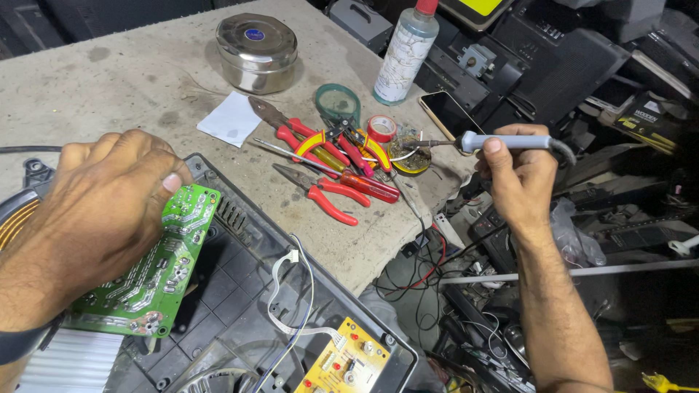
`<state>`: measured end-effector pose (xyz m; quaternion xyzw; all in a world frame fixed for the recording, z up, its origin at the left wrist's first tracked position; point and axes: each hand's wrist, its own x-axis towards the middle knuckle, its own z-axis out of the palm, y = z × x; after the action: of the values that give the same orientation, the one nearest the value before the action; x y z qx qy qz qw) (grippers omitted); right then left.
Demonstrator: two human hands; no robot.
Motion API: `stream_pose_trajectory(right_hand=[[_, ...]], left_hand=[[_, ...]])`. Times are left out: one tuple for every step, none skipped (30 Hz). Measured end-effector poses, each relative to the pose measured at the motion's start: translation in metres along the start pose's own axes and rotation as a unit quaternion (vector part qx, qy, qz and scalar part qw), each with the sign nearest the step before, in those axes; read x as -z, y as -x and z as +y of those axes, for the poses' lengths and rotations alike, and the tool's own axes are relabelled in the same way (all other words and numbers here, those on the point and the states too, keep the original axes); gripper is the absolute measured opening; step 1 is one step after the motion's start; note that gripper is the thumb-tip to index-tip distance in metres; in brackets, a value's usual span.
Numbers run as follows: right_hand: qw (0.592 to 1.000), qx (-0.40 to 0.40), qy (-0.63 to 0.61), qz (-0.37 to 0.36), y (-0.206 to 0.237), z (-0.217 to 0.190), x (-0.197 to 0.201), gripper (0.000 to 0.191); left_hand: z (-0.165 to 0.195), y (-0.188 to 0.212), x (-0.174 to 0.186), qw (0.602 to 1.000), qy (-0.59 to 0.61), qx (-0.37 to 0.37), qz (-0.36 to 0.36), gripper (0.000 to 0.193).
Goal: The person removes a metal pot from an induction cooktop, then lifts the copper coil and circuit board assembly. They use a soldering iron to work on the green circuit board, then inspect it with a magnifying glass and a red pen. The person repeatedly handles the coil and board throughout the clip.
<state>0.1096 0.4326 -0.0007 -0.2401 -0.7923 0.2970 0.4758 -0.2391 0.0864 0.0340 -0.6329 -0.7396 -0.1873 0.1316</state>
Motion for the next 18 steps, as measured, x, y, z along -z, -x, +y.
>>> stream_pose_trajectory(right_hand=[[0.999, 0.017, -0.035, 0.021, 0.004, -0.003, 0.002, 0.031], [0.996, 0.036, -0.073, 0.039, 0.008, -0.007, 0.005, 0.03], [0.989, 0.043, -0.117, 0.083, 0.014, -0.013, 0.008, 0.026], [0.977, 0.048, -0.169, 0.12, 0.023, -0.019, 0.009, 0.023], [0.963, 0.037, -0.224, 0.143, 0.03, -0.027, 0.008, 0.023], [0.947, 0.009, -0.283, 0.155, 0.042, -0.035, 0.004, 0.023], [0.926, -0.021, -0.341, 0.162, 0.052, -0.041, -0.004, 0.023], [0.908, -0.049, -0.386, 0.152, 0.066, -0.049, -0.015, 0.023], [0.891, -0.073, -0.425, 0.141, 0.076, -0.055, -0.026, 0.024], [0.876, -0.094, -0.455, 0.128, 0.086, -0.061, -0.038, 0.025], [0.878, -0.087, -0.457, 0.111, 0.093, -0.066, -0.053, 0.026], [0.884, -0.076, -0.451, 0.092, 0.101, -0.072, -0.066, 0.027], [0.885, -0.071, -0.454, 0.075, 0.108, -0.078, -0.079, 0.029], [0.909, -0.044, -0.412, 0.053, 0.113, -0.084, -0.091, 0.025], [0.91, -0.057, -0.409, 0.03, 0.119, -0.089, -0.106, 0.027], [0.908, -0.075, -0.413, -0.002, 0.119, -0.095, -0.116, 0.029], [0.904, -0.092, -0.415, -0.034, 0.121, -0.1, -0.127, 0.031], [0.896, -0.114, -0.423, -0.073, 0.119, -0.105, -0.137, 0.033]], left_hand=[[-0.002, 0.002, 0.002, 1.0, 0.014, -0.002, -0.001, 0.021], [-0.004, 0.004, 0.004, 1.0, 0.025, 0.0, -0.002, 0.019], [-0.007, 0.009, 0.008, 0.999, 0.031, 0.009, -0.003, 0.017], [-0.011, 0.012, 0.011, 0.997, 0.065, -0.03, 0.021, 0.014], [-0.015, 0.018, 0.014, 0.993, 0.093, -0.063, 0.047, 0.014], [-0.019, 0.021, 0.016, 0.993, 0.081, -0.069, 0.048, 0.004], [-0.022, 0.026, 0.018, 0.992, 0.055, -0.087, 0.073, 0.01], [-0.026, 0.032, 0.02, 0.992, 0.065, -0.073, 0.074, 0.009], [-0.028, 0.034, 0.02, 0.992, 0.08, -0.065, 0.076, 0.009], [-0.029, 0.037, 0.019, 0.993, 0.081, -0.05, 0.075, 0.01], [-0.03, 0.038, 0.017, 0.993, 0.087, -0.04, 0.074, 0.011], [-0.032, 0.04, 0.016, 0.992, 0.095, -0.032, 0.073, 0.012], [-0.034, 0.042, 0.016, 0.993, 0.092, -0.027, 0.068, 0.015], [-0.036, 0.043, 0.015, 0.994, 0.091, -0.024, 0.061, 0.019], [-0.038, 0.044, 0.015, 0.994, 0.089, -0.021, 0.054, 0.022], [-0.039, 0.045, 0.015, 0.994, 0.087, -0.021, 0.057, 0.021], [-0.04, 0.045, 0.015, 0.994, 0.085, -0.019, 0.059, 0.02], [-0.042, 0.046, 0.014, 0.995, 0.084, -0.019, 0.06, 0.019]])
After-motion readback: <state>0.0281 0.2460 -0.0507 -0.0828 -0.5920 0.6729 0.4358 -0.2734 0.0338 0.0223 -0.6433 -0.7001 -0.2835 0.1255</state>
